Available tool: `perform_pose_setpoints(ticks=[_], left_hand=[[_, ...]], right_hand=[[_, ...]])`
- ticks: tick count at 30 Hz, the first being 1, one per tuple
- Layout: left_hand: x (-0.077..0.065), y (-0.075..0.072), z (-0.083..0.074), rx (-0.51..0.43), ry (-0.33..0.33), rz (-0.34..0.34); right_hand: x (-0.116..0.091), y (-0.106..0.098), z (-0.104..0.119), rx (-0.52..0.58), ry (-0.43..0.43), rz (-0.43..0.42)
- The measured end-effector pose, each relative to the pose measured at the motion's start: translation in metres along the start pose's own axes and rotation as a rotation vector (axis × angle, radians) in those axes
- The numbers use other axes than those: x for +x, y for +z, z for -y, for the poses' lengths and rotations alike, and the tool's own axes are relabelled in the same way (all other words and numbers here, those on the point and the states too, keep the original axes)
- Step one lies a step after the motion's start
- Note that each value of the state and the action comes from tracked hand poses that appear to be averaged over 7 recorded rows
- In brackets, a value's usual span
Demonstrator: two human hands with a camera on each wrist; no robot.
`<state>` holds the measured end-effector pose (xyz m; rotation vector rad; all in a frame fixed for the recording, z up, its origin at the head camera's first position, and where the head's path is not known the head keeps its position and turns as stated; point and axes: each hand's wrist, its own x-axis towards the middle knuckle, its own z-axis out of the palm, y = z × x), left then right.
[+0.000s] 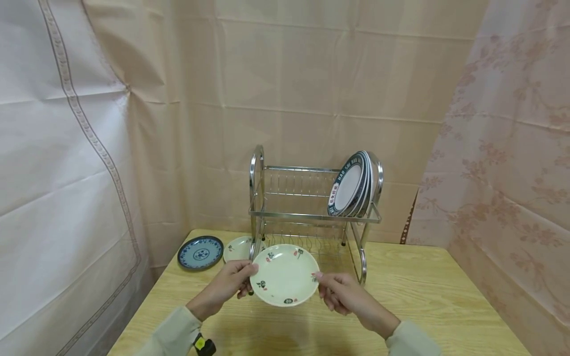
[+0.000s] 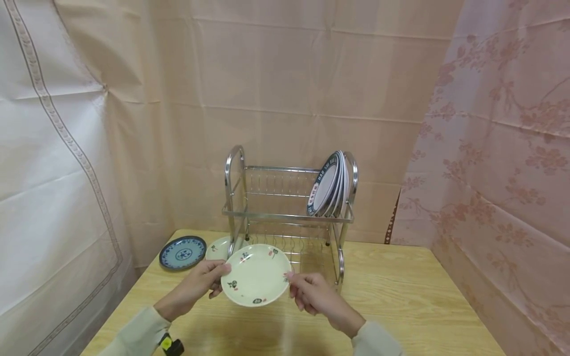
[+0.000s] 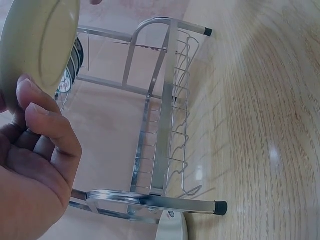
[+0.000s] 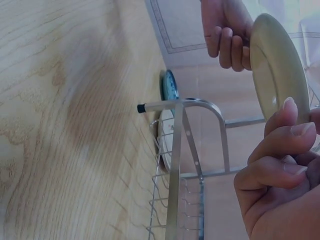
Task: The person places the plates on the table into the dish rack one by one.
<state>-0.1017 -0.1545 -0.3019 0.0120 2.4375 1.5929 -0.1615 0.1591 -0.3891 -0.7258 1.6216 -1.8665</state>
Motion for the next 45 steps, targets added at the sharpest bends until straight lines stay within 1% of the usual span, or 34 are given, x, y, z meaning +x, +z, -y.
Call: perform_pose_setpoints(ticks=[9, 16, 20, 22, 24, 28, 33, 36, 38, 43, 45], left_hand=[[0.001, 0.005, 0.0, 0.003, -0.01, 0.002], [0.001, 0.009, -0.001, 0.011, -0.012, 0.011], [0.003, 0.008, 0.0, 0.006, -0.005, 0.026], [0.005, 0.006, 0.001, -0.007, 0.002, 0.022], [0.006, 0.002, 0.002, -0.028, 0.008, 0.003], [0.009, -0.004, 0.001, -0.049, 0.024, -0.056], [0.015, -0.009, -0.006, -0.049, 0.055, -0.105], [0.019, -0.011, -0.014, -0.062, 0.079, -0.136], [0.023, -0.011, -0.02, -0.08, 0.089, -0.169], [0.033, -0.012, -0.039, -0.154, 0.122, -0.245], [0.037, -0.012, -0.044, -0.182, 0.144, -0.255]], right_hand=[[-0.001, 0.003, 0.001, 0.026, -0.013, 0.0], [-0.003, 0.003, 0.001, 0.008, -0.045, -0.075], [-0.005, 0.001, 0.003, -0.004, -0.02, -0.117], [-0.005, 0.0, 0.004, -0.01, -0.004, -0.135], [-0.006, -0.001, 0.006, -0.015, 0.007, -0.151], [-0.007, -0.004, 0.006, -0.032, 0.011, -0.162], [-0.008, -0.007, 0.007, -0.039, -0.001, -0.178], [-0.01, -0.008, 0.007, -0.043, 0.0, -0.187], [-0.011, -0.009, 0.008, -0.048, 0.001, -0.195], [-0.013, -0.01, 0.01, -0.071, -0.006, -0.223], [-0.014, -0.011, 0.011, -0.078, -0.013, -0.233]])
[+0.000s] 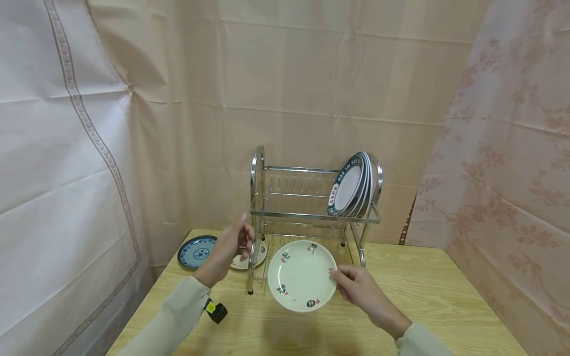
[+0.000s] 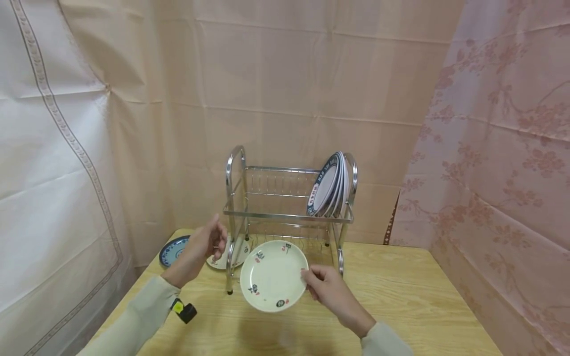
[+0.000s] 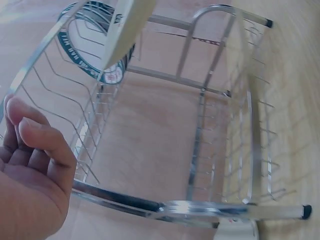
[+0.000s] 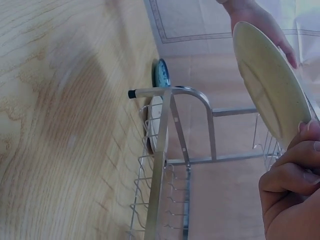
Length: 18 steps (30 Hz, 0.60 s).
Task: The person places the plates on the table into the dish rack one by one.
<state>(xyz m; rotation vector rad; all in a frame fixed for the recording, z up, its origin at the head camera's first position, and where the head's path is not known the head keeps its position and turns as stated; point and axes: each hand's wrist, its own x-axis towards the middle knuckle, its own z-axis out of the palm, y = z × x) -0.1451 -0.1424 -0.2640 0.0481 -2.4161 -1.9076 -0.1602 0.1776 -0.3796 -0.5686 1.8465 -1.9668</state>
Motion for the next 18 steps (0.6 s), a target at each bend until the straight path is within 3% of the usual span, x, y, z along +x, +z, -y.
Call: perform_pose_setpoints(ticks=[4, 12, 18], left_hand=[[0.006, 0.005, -0.008, -0.019, 0.035, -0.02], [0.015, 0.012, -0.018, -0.046, 0.026, -0.091], [0.019, 0.014, -0.021, -0.054, 0.035, -0.097]], right_hand=[[-0.001, -0.002, 0.001, -0.002, -0.015, -0.025], [-0.004, -0.006, 0.005, -0.03, -0.027, -0.066], [-0.007, -0.01, 0.01, -0.045, -0.033, -0.08]])
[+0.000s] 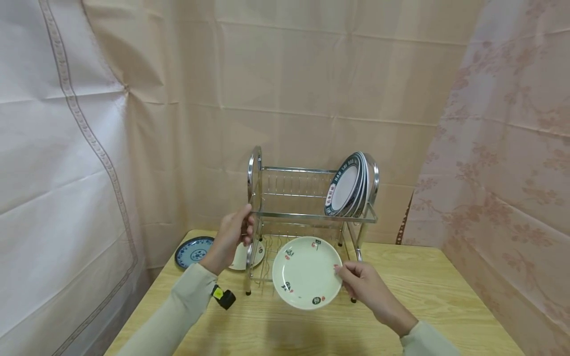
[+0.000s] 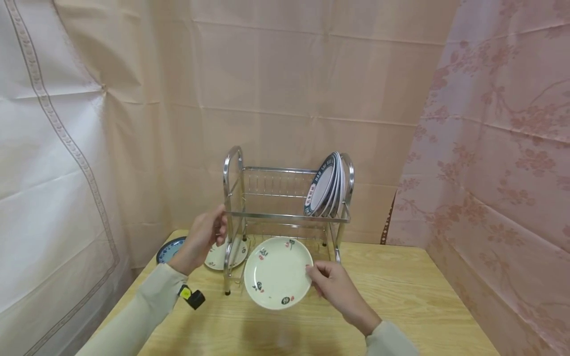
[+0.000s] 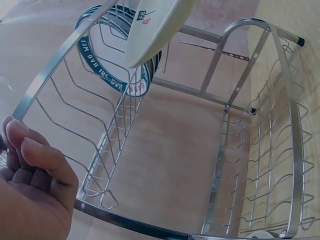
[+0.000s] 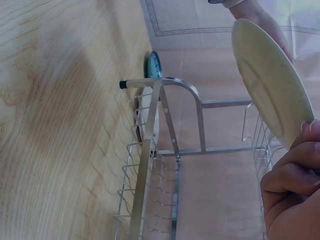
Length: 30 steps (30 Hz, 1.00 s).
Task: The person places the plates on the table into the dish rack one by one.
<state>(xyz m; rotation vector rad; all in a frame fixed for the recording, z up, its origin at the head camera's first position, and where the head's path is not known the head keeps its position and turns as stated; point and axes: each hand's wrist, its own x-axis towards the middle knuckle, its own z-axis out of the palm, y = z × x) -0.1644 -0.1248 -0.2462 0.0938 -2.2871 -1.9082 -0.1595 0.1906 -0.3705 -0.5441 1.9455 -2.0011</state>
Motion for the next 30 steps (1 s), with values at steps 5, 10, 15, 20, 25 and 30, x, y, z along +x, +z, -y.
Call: perform_pose_setpoints(ticks=[5, 10, 15, 20, 25, 30], left_hand=[[0.001, -0.001, -0.001, -0.004, -0.003, 0.001], [0.001, -0.002, -0.001, -0.028, -0.004, 0.008], [0.001, -0.002, -0.001, -0.06, 0.002, 0.022], [0.001, -0.002, 0.001, -0.089, 0.007, 0.039], [0.001, -0.002, 0.002, -0.106, 0.019, 0.052], [0.001, -0.001, 0.002, -0.105, 0.019, 0.053]], right_hand=[[-0.002, -0.003, 0.007, -0.013, -0.018, 0.0], [-0.003, -0.006, 0.014, -0.031, -0.048, -0.012], [-0.004, -0.007, 0.021, -0.018, -0.047, -0.051], [-0.006, -0.008, 0.026, -0.009, -0.07, -0.084], [-0.006, -0.01, 0.031, -0.013, -0.104, -0.124], [-0.006, -0.014, 0.036, -0.012, -0.111, -0.144]])
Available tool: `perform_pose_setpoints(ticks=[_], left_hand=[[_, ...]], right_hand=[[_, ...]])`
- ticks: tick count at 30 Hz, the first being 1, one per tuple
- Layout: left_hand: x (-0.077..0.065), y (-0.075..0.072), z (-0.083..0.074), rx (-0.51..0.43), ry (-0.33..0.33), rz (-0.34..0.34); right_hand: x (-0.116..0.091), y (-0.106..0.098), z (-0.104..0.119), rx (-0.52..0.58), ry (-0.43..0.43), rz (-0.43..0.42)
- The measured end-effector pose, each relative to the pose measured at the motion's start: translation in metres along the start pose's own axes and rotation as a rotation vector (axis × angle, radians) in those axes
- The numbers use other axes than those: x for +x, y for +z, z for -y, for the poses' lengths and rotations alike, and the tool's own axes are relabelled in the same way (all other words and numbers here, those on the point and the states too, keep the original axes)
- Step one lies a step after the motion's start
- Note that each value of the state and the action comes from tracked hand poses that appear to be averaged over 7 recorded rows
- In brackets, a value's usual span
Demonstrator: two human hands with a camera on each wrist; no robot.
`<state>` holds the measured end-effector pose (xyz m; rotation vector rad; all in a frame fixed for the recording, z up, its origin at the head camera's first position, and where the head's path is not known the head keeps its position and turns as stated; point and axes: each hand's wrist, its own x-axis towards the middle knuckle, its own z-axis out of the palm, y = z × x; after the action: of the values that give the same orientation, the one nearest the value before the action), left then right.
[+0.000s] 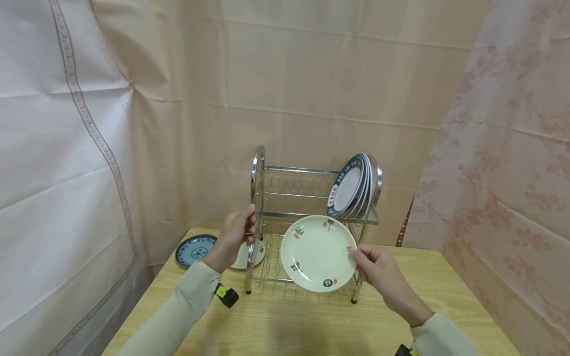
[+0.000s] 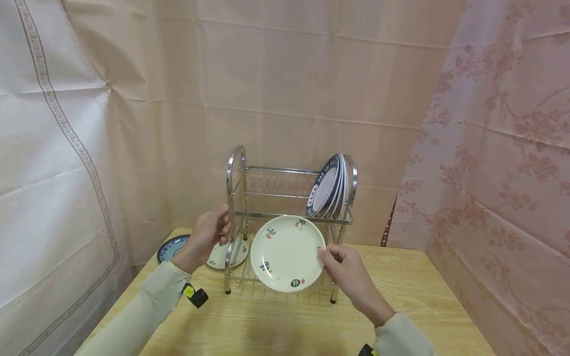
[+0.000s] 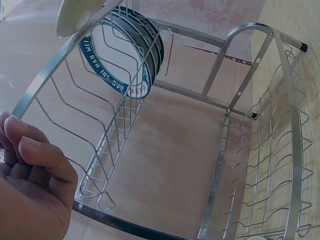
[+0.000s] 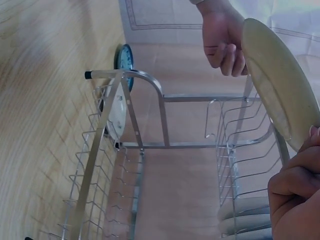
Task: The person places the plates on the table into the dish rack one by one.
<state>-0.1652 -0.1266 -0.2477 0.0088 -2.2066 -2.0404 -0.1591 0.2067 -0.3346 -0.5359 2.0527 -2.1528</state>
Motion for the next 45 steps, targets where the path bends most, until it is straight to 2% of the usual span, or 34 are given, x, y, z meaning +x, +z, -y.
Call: perform_pose_setpoints(ticks=[15, 29, 45], left_hand=[[0.003, 0.002, 0.001, -0.01, -0.018, -0.007], [0.006, 0.001, 0.002, -0.004, -0.019, -0.004], [0.008, 0.005, 0.002, 0.02, -0.026, -0.016]], right_hand=[[0.011, -0.01, 0.01, 0.007, -0.119, -0.057], [0.02, -0.019, 0.02, -0.048, -0.143, -0.118], [0.038, -0.027, 0.032, -0.009, -0.183, -0.224]])
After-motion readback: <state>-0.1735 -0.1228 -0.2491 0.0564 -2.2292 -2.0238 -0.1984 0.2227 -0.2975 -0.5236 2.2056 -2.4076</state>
